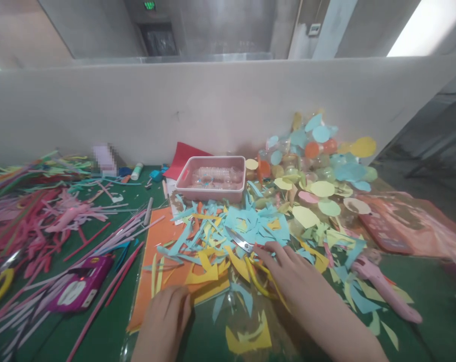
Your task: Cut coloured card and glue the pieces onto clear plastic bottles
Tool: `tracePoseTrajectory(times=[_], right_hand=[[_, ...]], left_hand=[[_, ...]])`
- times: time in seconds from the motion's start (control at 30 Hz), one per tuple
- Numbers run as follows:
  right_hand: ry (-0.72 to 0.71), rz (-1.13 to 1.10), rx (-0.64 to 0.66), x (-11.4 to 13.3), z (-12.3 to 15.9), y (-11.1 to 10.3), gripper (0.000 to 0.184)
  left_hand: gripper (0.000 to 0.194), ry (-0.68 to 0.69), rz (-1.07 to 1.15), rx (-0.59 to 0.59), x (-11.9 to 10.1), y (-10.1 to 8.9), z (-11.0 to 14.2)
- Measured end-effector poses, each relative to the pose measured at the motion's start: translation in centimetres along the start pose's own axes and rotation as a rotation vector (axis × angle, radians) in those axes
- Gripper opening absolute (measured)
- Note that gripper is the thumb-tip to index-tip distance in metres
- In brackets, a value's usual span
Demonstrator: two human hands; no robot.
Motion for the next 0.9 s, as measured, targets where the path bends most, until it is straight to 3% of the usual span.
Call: tracePoseTrajectory(times=[0.1,0.3,0.5,0.7,0.9], right_hand=[[-0.027,-0.041,0.023,0.4,0.3,-0.7,0.08],[-0.13,-0.276,0.043,0.4,2.8,-2.7,0.059],[-0.007,-0.435,0.191,0.4,2.6,-3.3,0.013],[0.093,-0.478,0.125,0.2,1.8,-2.4,0.026],[0.502,-0.517,-0.036,-2.2,1.8,-3.7,0.031]], left_hand=[[0.02,0.05,-0.03,-0.047,0.1,-0.2,0.3],[0.029,0.073,-0.053,-0.132,0.2,-1.4,1.1],[0.029,-0.12,0.057,-0.087,0.6,-0.6,1.6],[0.028,-0.048,0.026,-0.172,-0.4,-1.1,1.3],[0.02,0.063,-0.087,-0.331,-1.2,-2.2,0.6]])
Point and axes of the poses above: each hand's wrist, its own z-axis away from the middle knuckle, its own y-axis out of the palm, x = y × z, the point moved 1 cm from there along -z, towards the middle knuckle, and after that the axes turned 6 degrees about -z, right-handed, at the moved point
